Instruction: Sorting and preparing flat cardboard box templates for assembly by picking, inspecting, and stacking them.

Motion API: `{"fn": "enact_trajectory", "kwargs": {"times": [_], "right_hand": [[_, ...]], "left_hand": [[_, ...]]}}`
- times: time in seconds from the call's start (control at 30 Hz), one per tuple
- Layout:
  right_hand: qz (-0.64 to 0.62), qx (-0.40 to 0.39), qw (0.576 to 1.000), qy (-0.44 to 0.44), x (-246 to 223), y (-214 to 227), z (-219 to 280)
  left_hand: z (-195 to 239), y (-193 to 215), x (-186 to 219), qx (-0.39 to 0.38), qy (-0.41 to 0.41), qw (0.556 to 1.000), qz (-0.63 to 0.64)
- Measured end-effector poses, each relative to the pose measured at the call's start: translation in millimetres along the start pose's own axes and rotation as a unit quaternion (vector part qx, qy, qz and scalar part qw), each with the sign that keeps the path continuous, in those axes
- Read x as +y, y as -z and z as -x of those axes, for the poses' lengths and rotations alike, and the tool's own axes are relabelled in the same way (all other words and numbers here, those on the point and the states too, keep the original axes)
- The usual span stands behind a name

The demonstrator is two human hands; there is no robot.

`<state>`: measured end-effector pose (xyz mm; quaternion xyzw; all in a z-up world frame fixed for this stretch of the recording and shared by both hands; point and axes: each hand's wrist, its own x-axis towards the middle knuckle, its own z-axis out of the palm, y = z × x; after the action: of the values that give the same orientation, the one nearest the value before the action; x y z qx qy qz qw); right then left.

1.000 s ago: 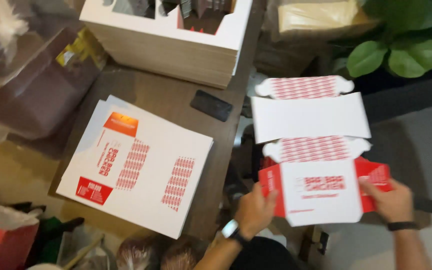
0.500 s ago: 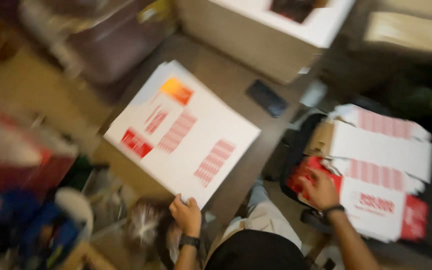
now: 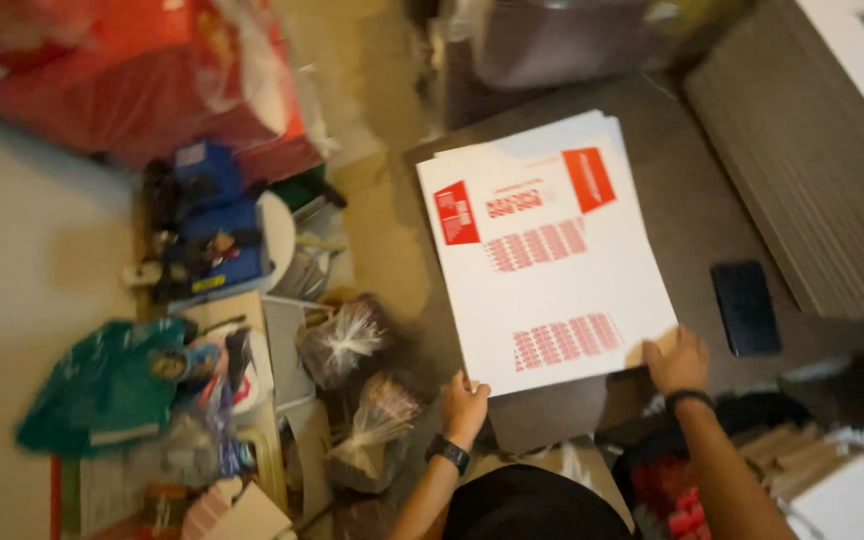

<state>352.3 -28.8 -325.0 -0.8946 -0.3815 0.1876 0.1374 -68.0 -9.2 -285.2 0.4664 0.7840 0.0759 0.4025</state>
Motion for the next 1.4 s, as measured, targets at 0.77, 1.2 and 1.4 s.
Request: {"fn": "enact_trajectory", "kwargs": {"times": [0.77, 1.2, 1.4], "right_hand": [[-0.035, -0.256, 0.966, -0.021, -43.4, 111.6, -26.3], [-0.014, -0.296, 0.955, -0.005, -57.7, 124.6, -32.2], [-0.014, -0.314, 0.949, -0.007, -69.6, 138.3, -27.7]], "left_hand": [[55.4, 89.1, 145.7, -0.077, 0.148, 0.979, 0.114], [50.5, 49.0, 131.1, 0.013, 0.158, 0.984, 0.084], [59.0, 82.3, 153.1, 0.072, 0.127, 0.977, 0.158]]}}
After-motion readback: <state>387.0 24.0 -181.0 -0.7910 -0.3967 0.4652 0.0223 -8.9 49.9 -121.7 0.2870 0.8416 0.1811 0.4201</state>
